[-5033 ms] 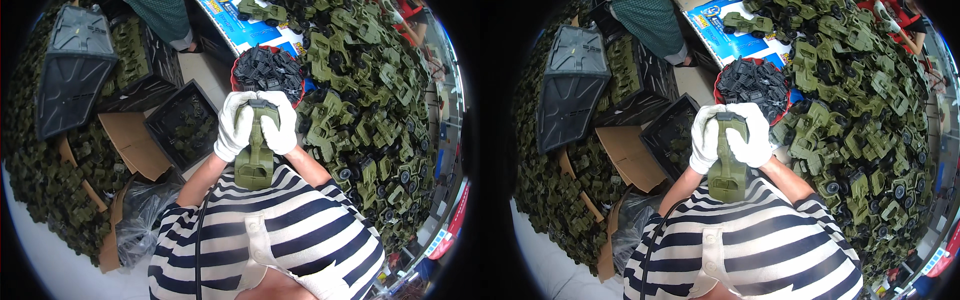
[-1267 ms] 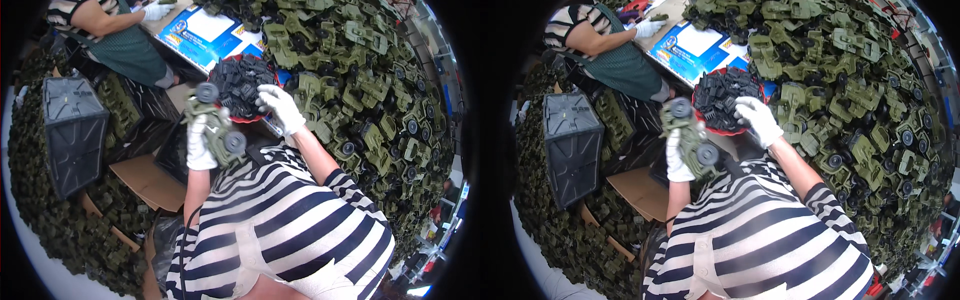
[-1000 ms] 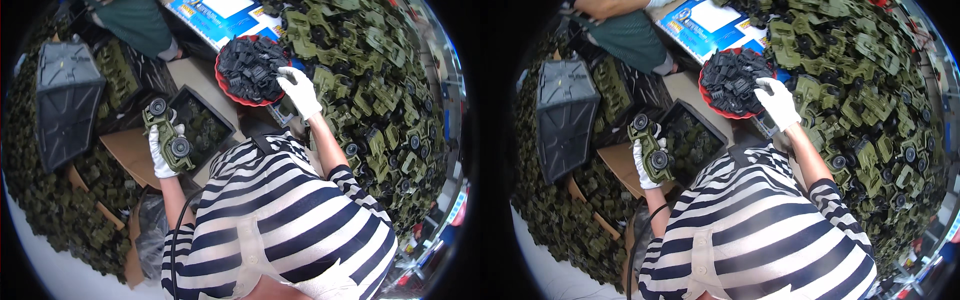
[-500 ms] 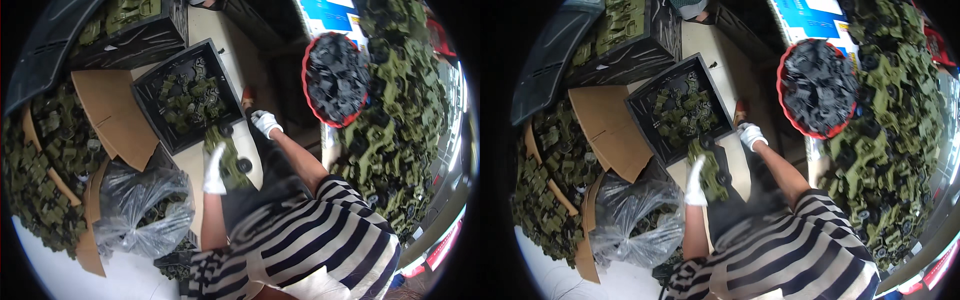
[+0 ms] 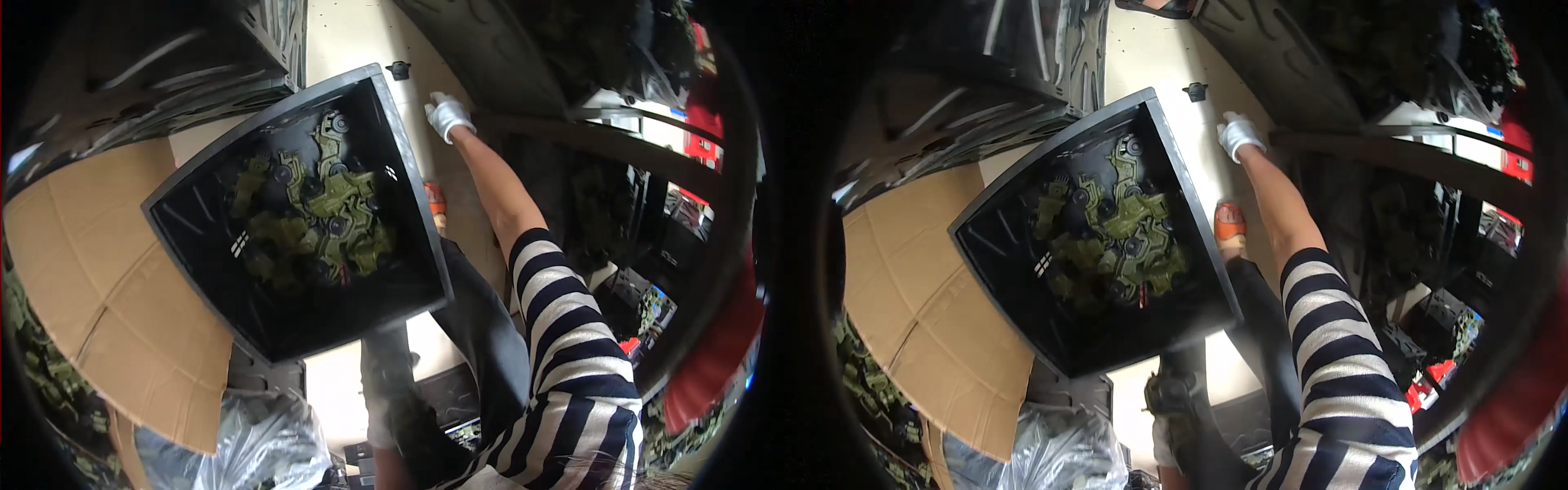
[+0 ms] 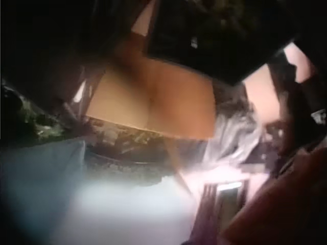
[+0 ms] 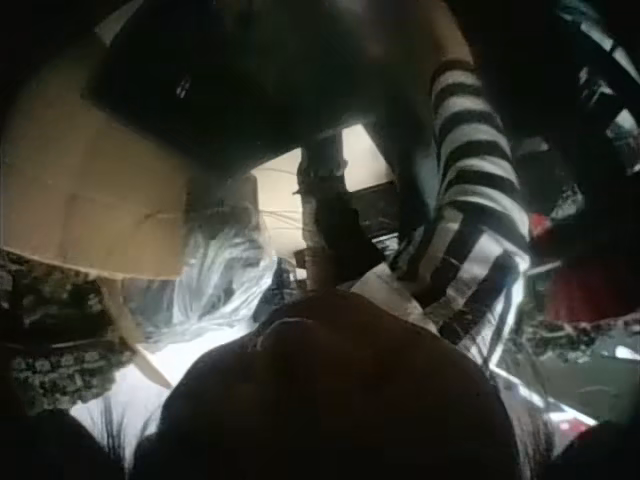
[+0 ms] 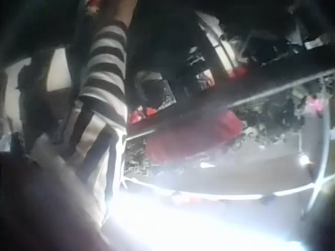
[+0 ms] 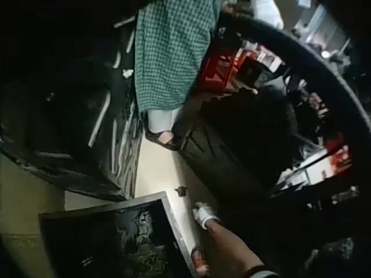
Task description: The person assembles small green toy tanks by attaching black wheels to the tank bodies. They pick up a tank body, insert wheels from a red bowl, and place the completed unit into a black tray. The process is repeated continuously throughout the clip.
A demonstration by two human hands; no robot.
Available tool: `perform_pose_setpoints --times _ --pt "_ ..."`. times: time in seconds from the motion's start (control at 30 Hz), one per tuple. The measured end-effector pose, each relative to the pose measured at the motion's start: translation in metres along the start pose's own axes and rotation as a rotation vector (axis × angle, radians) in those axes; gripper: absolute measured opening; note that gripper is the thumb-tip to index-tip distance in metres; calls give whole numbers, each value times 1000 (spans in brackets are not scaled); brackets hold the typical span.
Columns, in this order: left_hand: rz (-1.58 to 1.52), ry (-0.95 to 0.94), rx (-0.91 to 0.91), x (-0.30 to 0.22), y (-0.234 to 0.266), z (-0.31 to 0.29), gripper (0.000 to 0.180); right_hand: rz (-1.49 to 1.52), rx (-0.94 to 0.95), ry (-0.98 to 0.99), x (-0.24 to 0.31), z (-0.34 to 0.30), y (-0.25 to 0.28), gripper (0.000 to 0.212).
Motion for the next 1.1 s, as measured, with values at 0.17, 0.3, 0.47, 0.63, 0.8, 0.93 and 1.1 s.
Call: perform_pose_setpoints --times 0.17,0.3,0.47,0.63,0.8,0.93,1.1 --pt "-26 -23 -124 21 21 44 53 -97 56 61 57 88 -23 63" --pt "-16 -34 -174 16 30 67 56 79 6 59 76 104 -32 46" --pt "56 -35 -119 1 10 52 60 394 -128 70 19 74 -37 38" --pt "177 -65 37 -13 -36 -8 65 1460 -209 -20 25 -114 31 35" --pt "437 -118 399 -58 -130 -118 41 1855 449 423 127 -368 153 46" --pt "598 -218 538 -72 -245 -219 54 1898 483 416 135 -505 220 36" --pt "830 -196 837 -26 -347 -330 74 1617 402 664 113 -634 350 53"
Point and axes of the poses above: each hand's wrist, its own z-axis towards the middle knuckle, its own y-axis out of the back of the hand, x = y × z, the point moved 6 cm from there along z, towards the middle knuckle, and after that the axes turned 12 degrees about x, right-handed, at the moved point
